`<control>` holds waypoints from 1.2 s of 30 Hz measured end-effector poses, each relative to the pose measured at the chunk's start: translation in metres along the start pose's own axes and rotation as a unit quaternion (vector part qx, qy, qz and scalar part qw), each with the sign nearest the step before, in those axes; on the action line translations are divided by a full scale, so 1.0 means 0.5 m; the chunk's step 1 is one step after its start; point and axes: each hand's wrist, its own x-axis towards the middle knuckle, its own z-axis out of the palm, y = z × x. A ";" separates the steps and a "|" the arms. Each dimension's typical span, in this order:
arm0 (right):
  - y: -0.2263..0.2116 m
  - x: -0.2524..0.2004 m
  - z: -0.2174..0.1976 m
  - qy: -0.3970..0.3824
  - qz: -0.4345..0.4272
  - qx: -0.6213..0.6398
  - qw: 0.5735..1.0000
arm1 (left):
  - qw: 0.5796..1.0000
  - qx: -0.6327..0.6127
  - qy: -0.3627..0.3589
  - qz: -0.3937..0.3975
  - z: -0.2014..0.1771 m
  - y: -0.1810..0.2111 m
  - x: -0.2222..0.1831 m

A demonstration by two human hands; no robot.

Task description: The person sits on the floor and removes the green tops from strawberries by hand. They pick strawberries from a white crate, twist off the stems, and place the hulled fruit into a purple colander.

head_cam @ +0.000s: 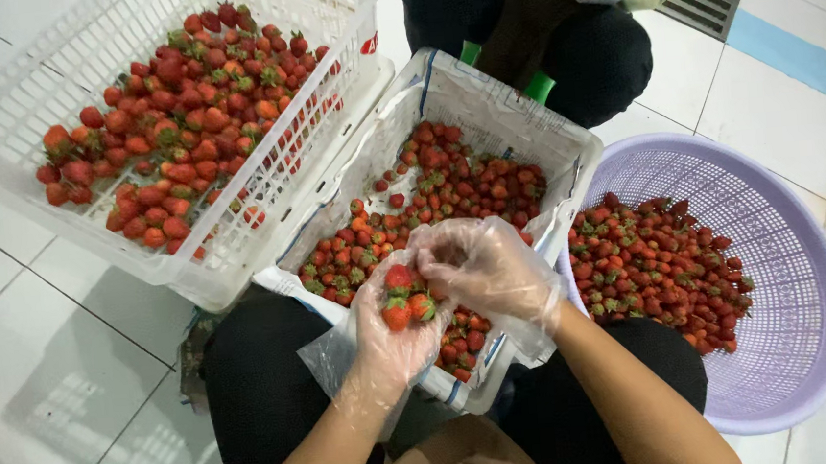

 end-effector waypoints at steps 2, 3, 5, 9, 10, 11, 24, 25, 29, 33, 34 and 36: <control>0.005 0.003 -0.004 0.025 0.039 0.134 0.990 | 1.000 0.018 -0.016 0.000 0.011 -0.001 -0.002; 0.007 0.003 -0.006 0.052 0.068 0.238 0.967 | 0.999 0.020 -0.050 -0.003 0.017 -0.002 -0.004; 0.011 0.000 -0.014 0.103 0.129 0.358 0.919 | 0.996 0.010 -0.093 -0.005 0.028 -0.007 -0.010; 0.013 0.007 -0.041 0.130 0.164 0.455 0.865 | 0.997 -0.004 -0.082 0.017 0.046 -0.006 -0.015; 0.015 0.009 -0.044 0.118 0.152 0.487 0.852 | 0.998 -0.001 -0.065 0.025 0.048 -0.005 -0.015; 0.016 0.012 -0.046 0.123 0.160 0.497 0.844 | 0.998 -0.002 -0.062 0.022 0.050 -0.003 -0.014; -0.017 0.001 -0.034 0.170 0.242 0.441 0.847 | 0.999 -0.041 -0.017 0.017 0.069 -0.005 -0.025; -0.016 0.001 -0.034 0.153 0.232 0.433 0.857 | 0.999 -0.042 -0.019 0.015 0.069 -0.004 -0.025; -0.002 0.006 -0.034 0.142 0.241 0.438 0.854 | 0.999 -0.031 -0.016 0.018 0.069 -0.003 -0.023; 0.012 0.007 -0.036 0.150 0.236 0.447 0.850 | 0.999 -0.047 -0.020 0.016 0.071 -0.004 -0.024; 0.015 0.006 -0.036 0.152 0.231 0.449 0.850 | 0.998 -0.052 -0.017 0.017 0.071 -0.005 -0.024; 0.019 0.004 -0.035 0.161 0.227 0.456 0.846 | 0.999 -0.048 -0.014 0.022 0.072 -0.005 -0.025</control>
